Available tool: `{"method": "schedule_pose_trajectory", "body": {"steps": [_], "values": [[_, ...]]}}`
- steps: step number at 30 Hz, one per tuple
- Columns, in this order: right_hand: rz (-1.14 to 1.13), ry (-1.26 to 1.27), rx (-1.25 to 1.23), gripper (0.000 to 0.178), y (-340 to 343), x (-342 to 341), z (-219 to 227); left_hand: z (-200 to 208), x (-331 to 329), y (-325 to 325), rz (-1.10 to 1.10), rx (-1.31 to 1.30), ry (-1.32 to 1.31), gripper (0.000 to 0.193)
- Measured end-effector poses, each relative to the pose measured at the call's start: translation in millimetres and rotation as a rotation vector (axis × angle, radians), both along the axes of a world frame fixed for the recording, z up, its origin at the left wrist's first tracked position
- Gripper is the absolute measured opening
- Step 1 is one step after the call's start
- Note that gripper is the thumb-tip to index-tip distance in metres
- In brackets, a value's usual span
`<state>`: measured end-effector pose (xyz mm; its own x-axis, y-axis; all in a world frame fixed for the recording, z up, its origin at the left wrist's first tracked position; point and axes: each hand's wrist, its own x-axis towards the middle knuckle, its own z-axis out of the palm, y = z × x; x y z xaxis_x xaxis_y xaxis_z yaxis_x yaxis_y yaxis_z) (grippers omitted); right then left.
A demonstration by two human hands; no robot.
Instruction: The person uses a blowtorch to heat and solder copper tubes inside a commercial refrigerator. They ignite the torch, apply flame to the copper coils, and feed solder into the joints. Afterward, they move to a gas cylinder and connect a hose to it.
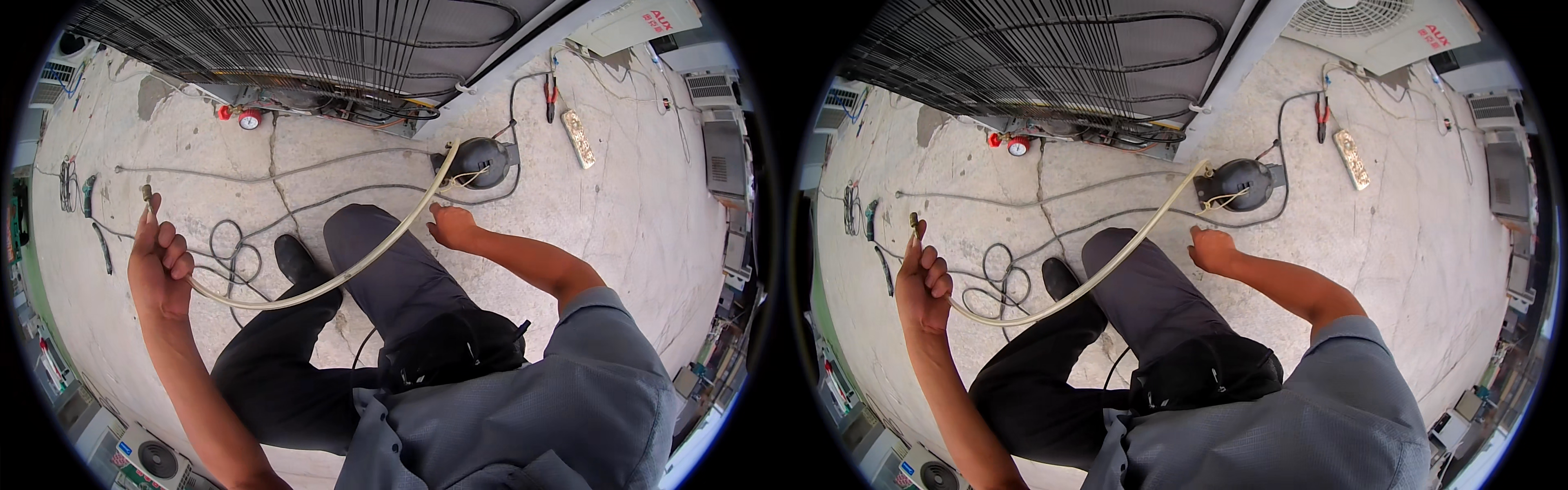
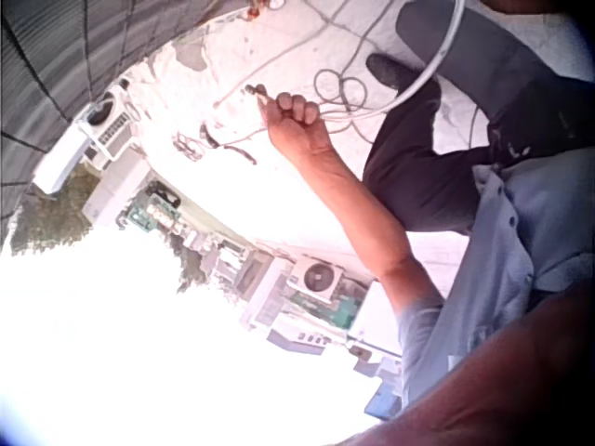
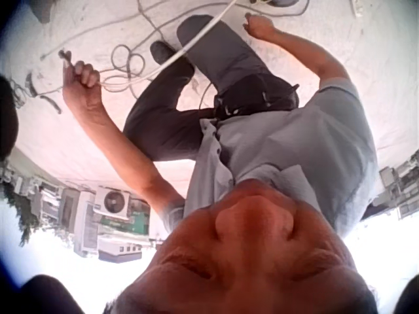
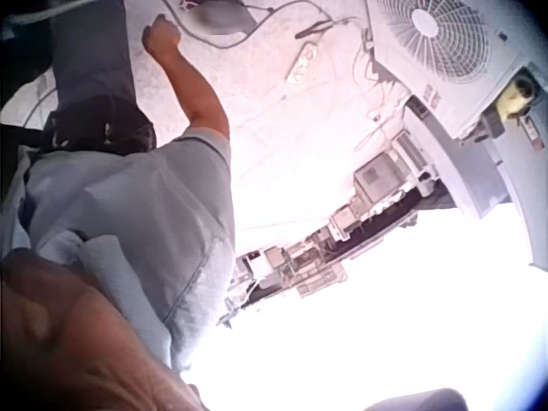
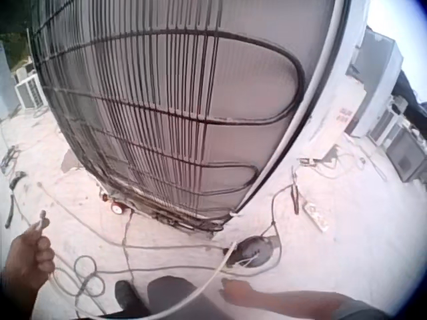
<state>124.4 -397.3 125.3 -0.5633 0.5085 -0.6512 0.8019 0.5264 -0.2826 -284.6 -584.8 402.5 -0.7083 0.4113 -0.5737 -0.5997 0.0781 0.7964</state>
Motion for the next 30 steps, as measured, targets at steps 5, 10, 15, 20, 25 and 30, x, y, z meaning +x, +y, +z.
{"method": "schedule_pose_trajectory", "body": {"steps": [5, 10, 15, 20, 25, 30], "values": [[-0.100, -0.003, 0.022, 0.036, 19.3, -10.6, -26.9, 7.9, 3.6, 9.6, 0.057, 0.005, 0.043, 0.035], [-0.049, 0.103, 0.084, 0.036, 11.5, -10.5, -39.4, 8.7, 14.6, 17.3, -0.021, 0.019, 0.079, 0.037], [0.103, 0.494, 0.735, 0.041, 32.7, -47.6, -105.8, 11.7, 25.5, 25.0, -0.071, -0.015, 0.119, 0.039], [-0.007, 0.212, 0.736, 0.038, 56.1, -94.3, -122.4, 14.1, 40.5, 21.3, -0.076, -0.041, 0.135, 0.039], [0.213, 0.039, 0.724, 0.028, 78.6, -107.4, -124.8, 26.0, 62.2, 20.6, -0.082, -0.033, 0.153, 0.042], [0.356, 0.284, 0.716, 0.019, 97.8, -86.0, -142.4, 36.3, 69.6, 23.5, -0.082, -0.013, 0.162, 0.043]]}}
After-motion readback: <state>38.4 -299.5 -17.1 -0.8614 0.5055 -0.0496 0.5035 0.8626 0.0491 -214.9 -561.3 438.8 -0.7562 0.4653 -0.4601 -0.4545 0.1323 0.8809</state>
